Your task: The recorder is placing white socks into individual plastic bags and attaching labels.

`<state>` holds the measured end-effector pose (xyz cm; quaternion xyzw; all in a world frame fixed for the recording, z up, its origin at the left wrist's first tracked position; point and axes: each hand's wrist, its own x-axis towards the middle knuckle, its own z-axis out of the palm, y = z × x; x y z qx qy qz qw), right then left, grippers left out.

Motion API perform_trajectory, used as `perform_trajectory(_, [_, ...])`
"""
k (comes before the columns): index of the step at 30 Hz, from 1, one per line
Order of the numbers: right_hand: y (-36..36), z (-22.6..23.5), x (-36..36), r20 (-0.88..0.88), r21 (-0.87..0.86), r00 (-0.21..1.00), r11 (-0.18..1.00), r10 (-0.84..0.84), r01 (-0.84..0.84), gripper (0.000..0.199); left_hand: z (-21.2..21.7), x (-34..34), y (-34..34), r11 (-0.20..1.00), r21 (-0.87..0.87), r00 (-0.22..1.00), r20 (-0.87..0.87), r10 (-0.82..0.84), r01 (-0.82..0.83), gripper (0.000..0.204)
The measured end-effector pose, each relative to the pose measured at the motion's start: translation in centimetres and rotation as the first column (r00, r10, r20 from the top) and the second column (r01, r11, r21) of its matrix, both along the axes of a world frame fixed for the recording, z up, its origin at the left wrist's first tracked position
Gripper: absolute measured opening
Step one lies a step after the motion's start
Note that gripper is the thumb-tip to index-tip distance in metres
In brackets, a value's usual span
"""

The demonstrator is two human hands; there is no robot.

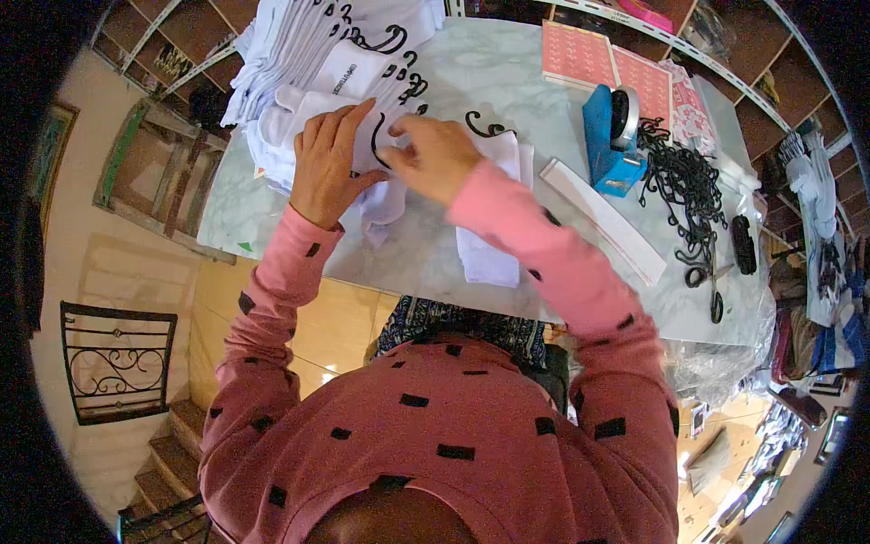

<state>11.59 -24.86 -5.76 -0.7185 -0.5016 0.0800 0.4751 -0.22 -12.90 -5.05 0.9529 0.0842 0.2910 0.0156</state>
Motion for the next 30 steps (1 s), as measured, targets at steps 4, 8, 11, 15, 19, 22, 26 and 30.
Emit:
perform_trajectory(4, [2.1,-0.4,0.7,-0.245,-0.205,0.956,0.955,0.16,-0.213,0.02,-0.6,0.0,-0.4,0.998,-0.059,0.995,0.096,-0.021,0.027,0.083])
perform_trajectory(8, [0.3,3.8,1.5,0.26,0.138,0.963,0.984,0.076,-0.115,0.018,2.0,-1.5,-0.5,0.973,-0.149,0.973,0.178,-0.148,0.175,0.077])
perform_trajectory(11, [-1.0,9.3,1.3,0.423,0.233,0.891,0.93,0.168,-0.285,0.017,5.2,-1.6,-0.1,0.904,-0.288,0.864,0.481,-0.15,0.317,0.073])
perform_trajectory(15, [-0.3,14.0,1.0,0.217,0.23,0.805,0.772,0.553,-0.592,0.024,8.2,-1.3,-0.7,0.359,-0.752,0.833,0.499,-0.237,0.553,0.057])
perform_trajectory(19, [0.5,14.9,1.3,0.032,0.474,0.801,0.697,0.598,-0.539,0.024,6.7,-0.6,-0.8,0.044,-0.765,0.755,0.622,-0.209,0.642,0.041])
perform_trajectory(22, [-0.8,14.4,-0.2,-0.19,0.22,0.806,0.825,0.56,-0.521,0.031,6.0,-0.3,-0.5,0.303,-0.775,0.829,0.545,-0.125,0.555,0.038])
perform_trajectory(26, [-0.5,12.7,3.0,-0.174,0.145,0.772,0.792,0.611,-0.593,0.032,4.3,-1.0,-0.8,0.06,-0.818,0.818,0.564,-0.114,0.573,0.037])
perform_trajectory(30, [-2.1,10.9,4.6,-0.36,0.296,0.818,0.887,0.448,-0.355,0.026,2.1,-0.4,0.1,0.385,-0.858,0.938,0.336,-0.082,0.34,0.041])
